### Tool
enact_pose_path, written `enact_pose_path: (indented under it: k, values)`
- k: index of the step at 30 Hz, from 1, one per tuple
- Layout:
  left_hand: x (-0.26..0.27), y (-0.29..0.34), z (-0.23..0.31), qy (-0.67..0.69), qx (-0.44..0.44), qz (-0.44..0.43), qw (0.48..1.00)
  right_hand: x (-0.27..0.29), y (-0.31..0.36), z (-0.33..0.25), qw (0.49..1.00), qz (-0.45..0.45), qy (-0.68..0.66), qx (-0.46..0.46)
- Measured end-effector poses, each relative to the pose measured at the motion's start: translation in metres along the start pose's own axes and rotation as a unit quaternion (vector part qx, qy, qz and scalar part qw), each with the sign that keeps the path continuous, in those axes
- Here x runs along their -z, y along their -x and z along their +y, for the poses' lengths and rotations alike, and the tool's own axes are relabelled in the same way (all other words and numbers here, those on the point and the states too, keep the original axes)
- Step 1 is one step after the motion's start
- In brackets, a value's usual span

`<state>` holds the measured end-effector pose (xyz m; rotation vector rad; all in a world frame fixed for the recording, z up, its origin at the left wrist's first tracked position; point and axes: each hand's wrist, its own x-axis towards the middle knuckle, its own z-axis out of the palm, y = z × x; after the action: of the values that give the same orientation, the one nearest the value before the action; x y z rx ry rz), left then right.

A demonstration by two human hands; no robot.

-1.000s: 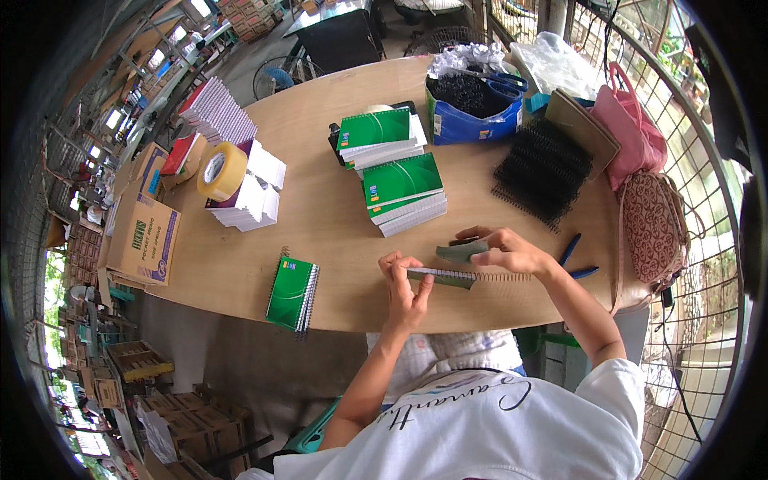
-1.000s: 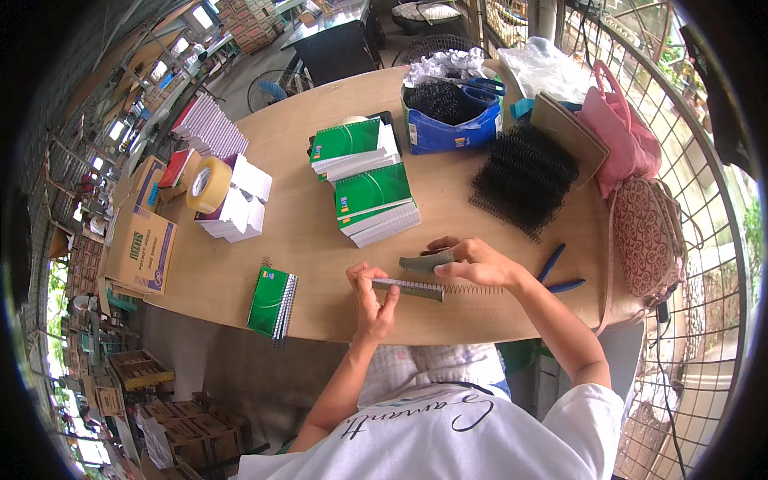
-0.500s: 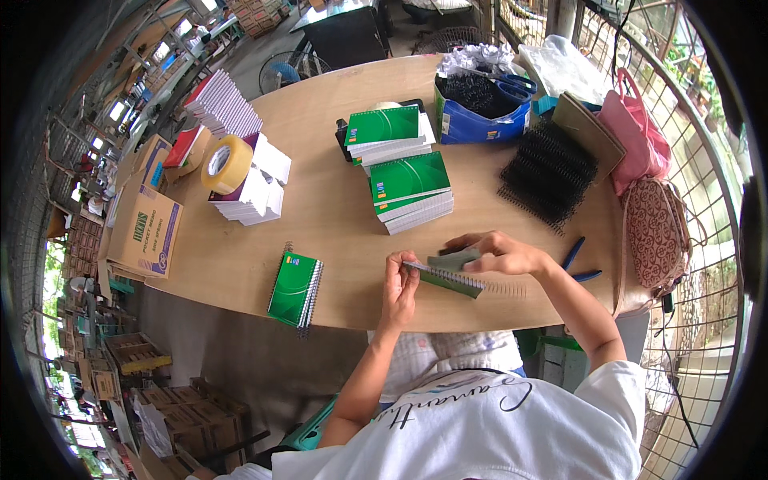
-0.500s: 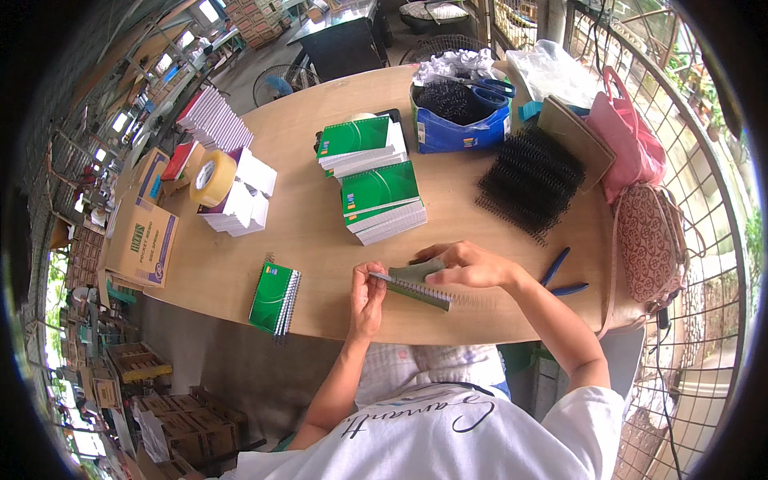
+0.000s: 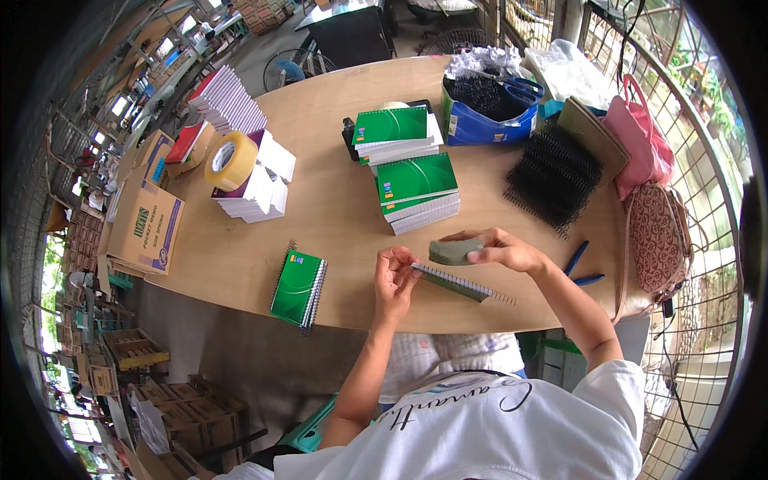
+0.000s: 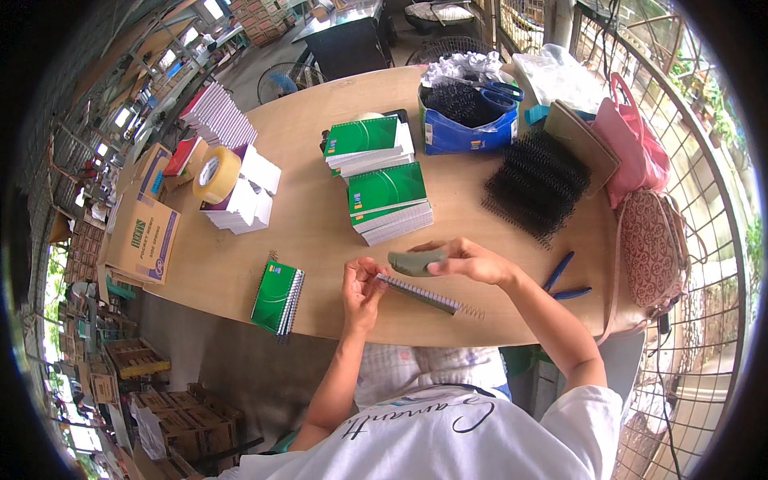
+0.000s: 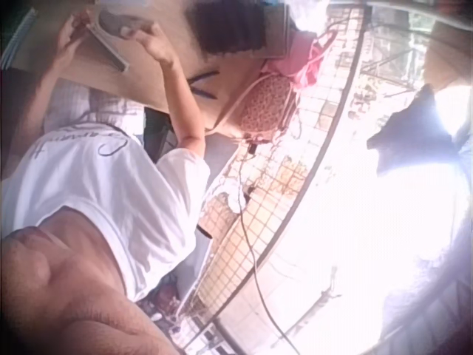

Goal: The person threads a plastic spiral coil through the holes of a notebook and then uses pliers to trim and bend the ends of the coil.

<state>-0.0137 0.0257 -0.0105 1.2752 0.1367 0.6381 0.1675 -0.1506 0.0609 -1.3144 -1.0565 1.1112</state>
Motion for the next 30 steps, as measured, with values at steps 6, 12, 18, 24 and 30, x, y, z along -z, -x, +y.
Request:
enact_pose_path:
  k: [6,12,18,24,30]
  values:
    - [0.0,-0.003,0.0,0.016,0.034,0.006,0.999,-0.007,-0.003,-0.009,0.962,0.053,0.262,0.049]
    - [0.007,0.002,0.02,0.041,0.028,0.02,0.999,0.02,0.144,-0.035,0.843,0.175,0.501,-0.089]
    - [-0.007,-0.002,0.047,0.011,0.063,0.02,0.998,0.015,0.212,0.028,0.702,0.244,0.667,-0.05]
    - [-0.021,0.003,0.057,-0.032,0.063,0.033,0.997,-0.009,0.117,-0.026,0.702,0.273,0.628,0.195]
    - [-0.023,0.006,0.069,-0.05,0.054,0.025,0.997,-0.039,0.01,-0.098,0.573,0.115,0.731,0.353]
